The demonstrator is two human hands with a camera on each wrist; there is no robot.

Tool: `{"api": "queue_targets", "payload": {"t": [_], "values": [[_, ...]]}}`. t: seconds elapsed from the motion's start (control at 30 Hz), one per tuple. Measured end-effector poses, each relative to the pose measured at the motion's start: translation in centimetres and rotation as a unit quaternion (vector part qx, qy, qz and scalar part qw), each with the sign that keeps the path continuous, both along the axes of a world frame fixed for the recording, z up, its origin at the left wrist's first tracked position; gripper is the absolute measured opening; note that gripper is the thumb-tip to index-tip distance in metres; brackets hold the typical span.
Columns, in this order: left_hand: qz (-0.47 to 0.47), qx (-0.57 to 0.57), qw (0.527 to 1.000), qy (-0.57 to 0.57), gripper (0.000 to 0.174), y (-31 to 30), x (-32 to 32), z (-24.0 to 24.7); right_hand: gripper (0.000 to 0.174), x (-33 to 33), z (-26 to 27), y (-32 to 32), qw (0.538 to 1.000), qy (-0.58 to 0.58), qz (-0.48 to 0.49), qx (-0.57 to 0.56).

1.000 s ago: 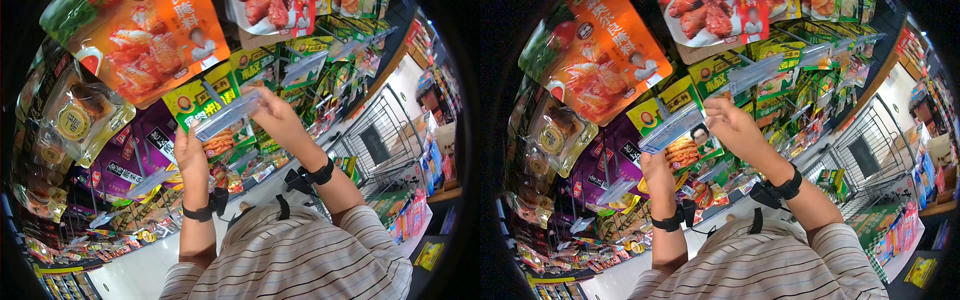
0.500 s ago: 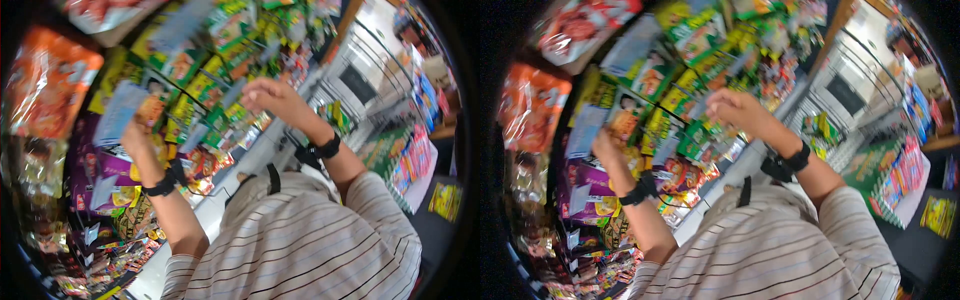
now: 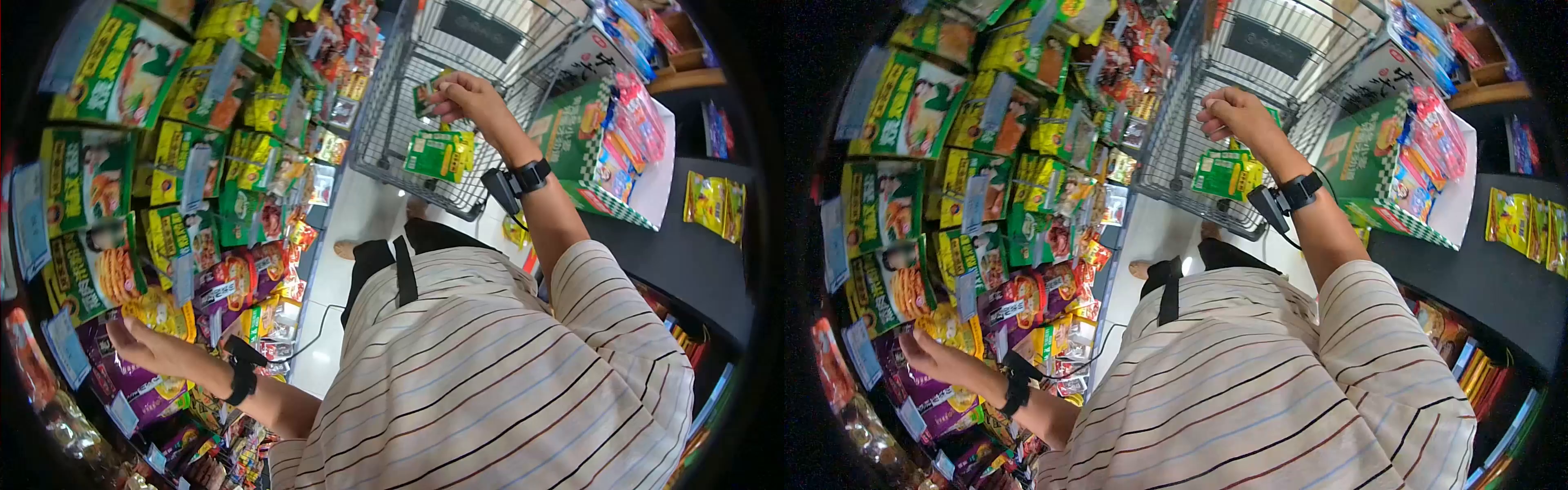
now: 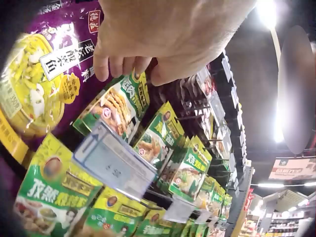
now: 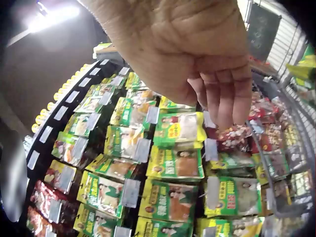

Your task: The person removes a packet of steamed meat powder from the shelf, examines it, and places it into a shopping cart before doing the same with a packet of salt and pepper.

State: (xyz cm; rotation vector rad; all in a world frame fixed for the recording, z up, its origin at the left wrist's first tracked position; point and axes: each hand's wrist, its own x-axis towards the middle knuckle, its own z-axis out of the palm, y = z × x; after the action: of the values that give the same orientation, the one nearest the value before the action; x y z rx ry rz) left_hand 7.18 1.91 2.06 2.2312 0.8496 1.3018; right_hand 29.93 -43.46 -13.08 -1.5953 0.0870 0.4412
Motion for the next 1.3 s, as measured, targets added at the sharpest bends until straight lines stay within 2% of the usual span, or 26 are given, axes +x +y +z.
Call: {"api": "queue_targets", "payload": {"t": [0.07,0.17,0.2,0.23,0.3,0.43,0.5,0.53,0.67,0.77,0.8,0.9,1.03,1.3], "values": [[0.009,0.011,1.0,-0.018,0.045,-2.9,0.2,-0.4,0.026,-0.2,-1.4,-2.2,0.999,0.031,-0.014,-0.013],[-0.064,-0.07,0.995,-0.019,0.039,-7.3,1.6,-1.1,0.025,-0.1,-4.1,-4.9,0.997,0.061,-0.028,-0.028],[-0.094,-0.081,0.992,0.003,0.032,-7.9,2.1,-2.1,0.025,-0.1,-4.9,-5.6,0.996,0.068,-0.029,-0.04],[-0.103,-0.174,0.979,0.009,0.028,-10.6,3.1,-2.3,0.025,0.0,-5.8,-6.2,0.996,0.074,-0.03,-0.051],[-0.202,-0.185,0.958,0.079,0.026,-11.1,3.9,-5.5,0.026,0.2,-8.0,-7.2,0.994,0.1,-0.04,-0.034],[-0.316,-0.295,0.889,0.152,0.027,-15.5,4.6,-9.5,0.025,0.5,-13.2,-8.9,0.986,0.15,-0.072,-0.006],[-0.328,-0.35,0.86,0.176,0.024,-17.7,4.6,-10.3,0.018,0.1,-15.3,-9.2,0.981,0.169,-0.098,-0.003],[-0.334,-0.369,0.848,0.182,0.024,-18.5,4.6,-10.7,0.02,0.2,-17.2,-9.6,0.976,0.191,-0.102,0.017],[-0.342,-0.404,0.817,0.227,0.028,-19.9,4.8,-11.8,0.026,0.0,-22.1,-10.0,0.961,0.241,-0.129,-0.028],[-0.34,-0.41,0.806,0.259,0.028,-21.0,5.4,-11.8,0.03,0.0,-24.2,-9.4,0.944,0.287,-0.161,-0.026],[-0.344,-0.414,0.801,0.263,0.028,-21.2,5.5,-12.0,0.037,0.2,-24.0,-9.1,0.94,0.298,-0.166,-0.022],[-0.349,-0.433,0.78,0.285,0.026,-22.5,6.3,-12.3,0.048,0.8,-23.3,-8.2,0.938,0.32,-0.129,-0.03],[-0.352,-0.459,0.752,0.318,0.024,-24.0,7.0,-13.0,0.037,1.0,-27.4,-7.6,0.944,0.295,-0.093,-0.117],[-0.335,-0.476,0.726,0.367,0.025,-24.7,8.1,-13.6,0.029,2.3,-30.9,-8.4,0.931,0.31,-0.129,-0.14]]}}
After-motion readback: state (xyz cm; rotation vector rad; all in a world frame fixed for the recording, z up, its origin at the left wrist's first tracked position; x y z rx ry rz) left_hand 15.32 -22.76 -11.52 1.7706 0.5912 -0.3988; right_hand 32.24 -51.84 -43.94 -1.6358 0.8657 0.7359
